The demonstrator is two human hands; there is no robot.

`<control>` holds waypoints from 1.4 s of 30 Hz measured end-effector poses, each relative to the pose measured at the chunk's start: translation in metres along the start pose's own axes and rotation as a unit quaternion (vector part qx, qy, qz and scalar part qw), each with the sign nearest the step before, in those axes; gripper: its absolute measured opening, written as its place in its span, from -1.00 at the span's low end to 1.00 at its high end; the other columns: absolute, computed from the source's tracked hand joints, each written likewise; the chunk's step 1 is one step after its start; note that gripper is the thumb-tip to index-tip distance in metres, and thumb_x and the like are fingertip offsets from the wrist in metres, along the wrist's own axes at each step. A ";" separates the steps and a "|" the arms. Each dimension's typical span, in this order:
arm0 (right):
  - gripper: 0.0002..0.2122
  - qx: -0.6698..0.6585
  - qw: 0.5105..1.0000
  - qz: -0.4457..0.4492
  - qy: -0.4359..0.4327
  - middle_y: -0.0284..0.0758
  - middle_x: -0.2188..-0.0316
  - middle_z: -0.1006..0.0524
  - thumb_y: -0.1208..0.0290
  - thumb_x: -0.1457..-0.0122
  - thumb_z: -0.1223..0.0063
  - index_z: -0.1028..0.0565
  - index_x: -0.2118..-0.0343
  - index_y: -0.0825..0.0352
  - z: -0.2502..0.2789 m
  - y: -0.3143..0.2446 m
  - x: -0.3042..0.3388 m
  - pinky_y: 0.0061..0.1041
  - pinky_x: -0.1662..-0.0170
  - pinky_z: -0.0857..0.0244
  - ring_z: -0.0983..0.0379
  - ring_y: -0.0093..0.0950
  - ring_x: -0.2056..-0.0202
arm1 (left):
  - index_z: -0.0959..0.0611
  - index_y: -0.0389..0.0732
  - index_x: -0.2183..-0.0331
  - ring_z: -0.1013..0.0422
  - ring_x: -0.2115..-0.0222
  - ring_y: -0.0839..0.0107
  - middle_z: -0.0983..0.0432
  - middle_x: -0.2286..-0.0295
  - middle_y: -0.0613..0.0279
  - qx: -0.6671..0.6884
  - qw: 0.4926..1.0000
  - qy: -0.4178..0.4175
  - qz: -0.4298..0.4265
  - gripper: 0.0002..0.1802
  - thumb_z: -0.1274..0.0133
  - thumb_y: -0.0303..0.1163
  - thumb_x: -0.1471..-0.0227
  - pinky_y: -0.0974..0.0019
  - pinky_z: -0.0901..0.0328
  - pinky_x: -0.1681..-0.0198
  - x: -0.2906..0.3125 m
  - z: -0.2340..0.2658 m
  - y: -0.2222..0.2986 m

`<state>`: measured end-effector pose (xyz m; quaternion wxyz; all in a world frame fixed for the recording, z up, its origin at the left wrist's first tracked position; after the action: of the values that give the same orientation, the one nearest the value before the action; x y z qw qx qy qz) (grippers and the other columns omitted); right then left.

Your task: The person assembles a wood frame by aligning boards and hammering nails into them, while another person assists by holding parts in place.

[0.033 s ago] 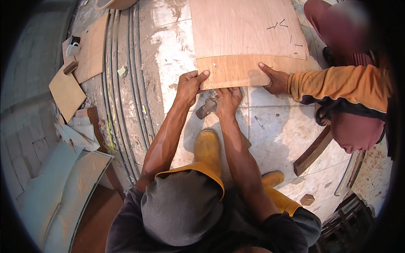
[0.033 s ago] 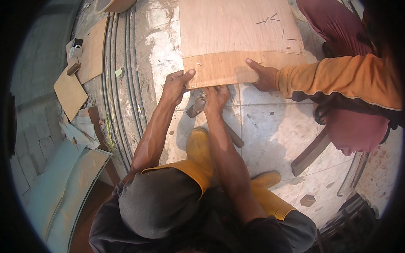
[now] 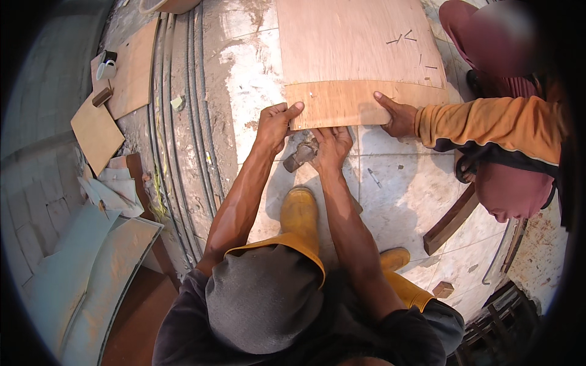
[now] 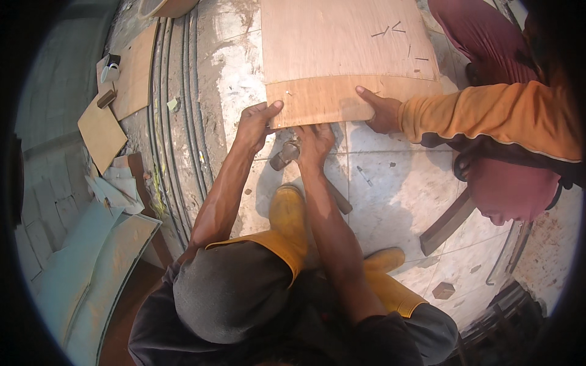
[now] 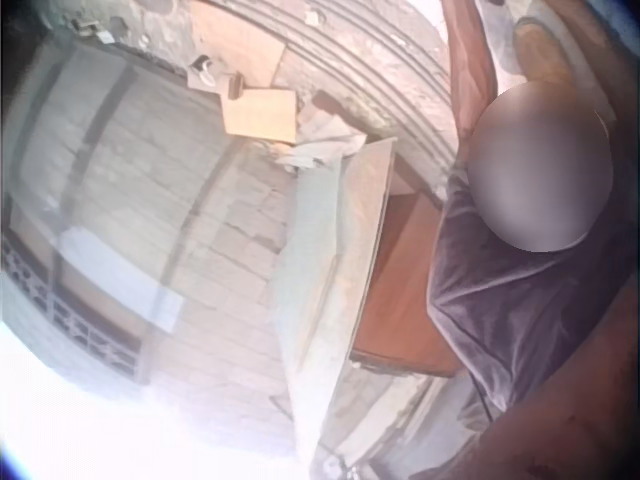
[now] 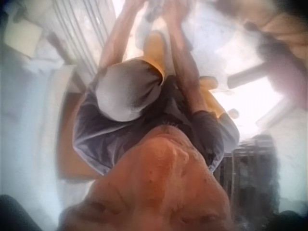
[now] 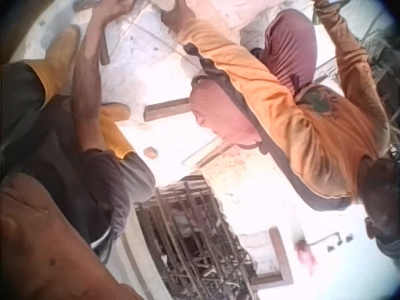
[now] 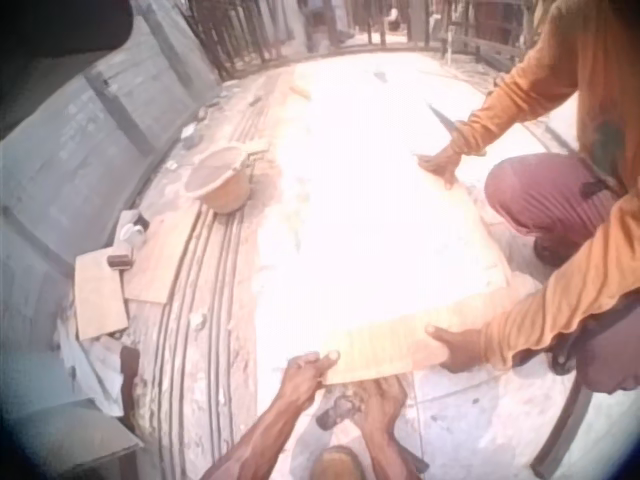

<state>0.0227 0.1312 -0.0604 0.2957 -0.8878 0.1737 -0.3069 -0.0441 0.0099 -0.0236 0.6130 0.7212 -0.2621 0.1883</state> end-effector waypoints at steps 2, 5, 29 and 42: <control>-0.82 0.294 0.956 0.002 -0.029 -0.22 0.19 -0.54 0.59 -0.18 -0.11 -0.46 0.17 0.45 0.020 -0.021 0.012 -0.55 0.29 -0.47 -0.53 -0.51 0.28 | -0.66 -0.33 0.47 -0.43 0.57 0.51 -0.56 0.52 0.24 0.035 0.998 0.042 0.014 -0.73 -0.23 -0.29 -0.07 0.40 -0.38 0.52 0.002 -0.008 -0.002; -0.72 0.758 0.581 0.226 -0.190 -0.16 0.32 -0.49 0.30 -0.08 -0.23 -0.46 0.29 0.40 0.017 -0.049 0.054 -0.34 0.37 -0.43 -0.54 -0.27 0.43 | -0.65 -0.28 0.54 -0.31 0.63 0.60 -0.50 0.62 0.31 0.040 0.998 0.034 -0.019 -0.70 -0.24 -0.25 -0.07 0.43 -0.24 0.58 -0.007 0.010 -0.017; -0.74 0.720 0.629 0.064 -0.288 -0.27 0.71 -0.36 0.27 -0.28 -0.03 -0.37 0.12 0.36 -0.004 -0.173 0.099 -0.42 0.55 -0.16 -0.30 -0.44 0.67 | -0.52 -0.31 0.68 -0.26 0.66 0.44 -0.39 0.73 0.20 -0.171 0.970 0.117 -0.127 -0.36 -0.04 0.08 -0.14 0.20 -0.21 0.53 -0.036 0.000 0.004; -0.74 0.793 0.530 0.206 -0.216 -0.07 0.58 -0.53 0.31 -0.27 -0.01 -0.34 0.07 0.31 -0.083 -0.158 0.070 -0.15 0.47 -0.31 -0.50 -0.04 0.53 | -0.40 -0.57 -0.02 -0.47 0.12 -0.01 -0.51 0.17 -0.31 -0.199 0.967 0.119 -0.101 -0.10 0.07 0.21 -0.14 0.14 -0.32 0.02 -0.036 0.003 0.008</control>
<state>0.0417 0.1828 0.1238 0.9620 -0.2668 -0.0323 -0.0478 -0.0781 0.0116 -0.0390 0.7871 0.5796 -0.1451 0.1534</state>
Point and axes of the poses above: each hand's wrist, its own x-axis away from the middle knuckle, its own z-axis out of the back of the hand, y = z × x, the point moved 4 cm from there along -x, towards the middle knuckle
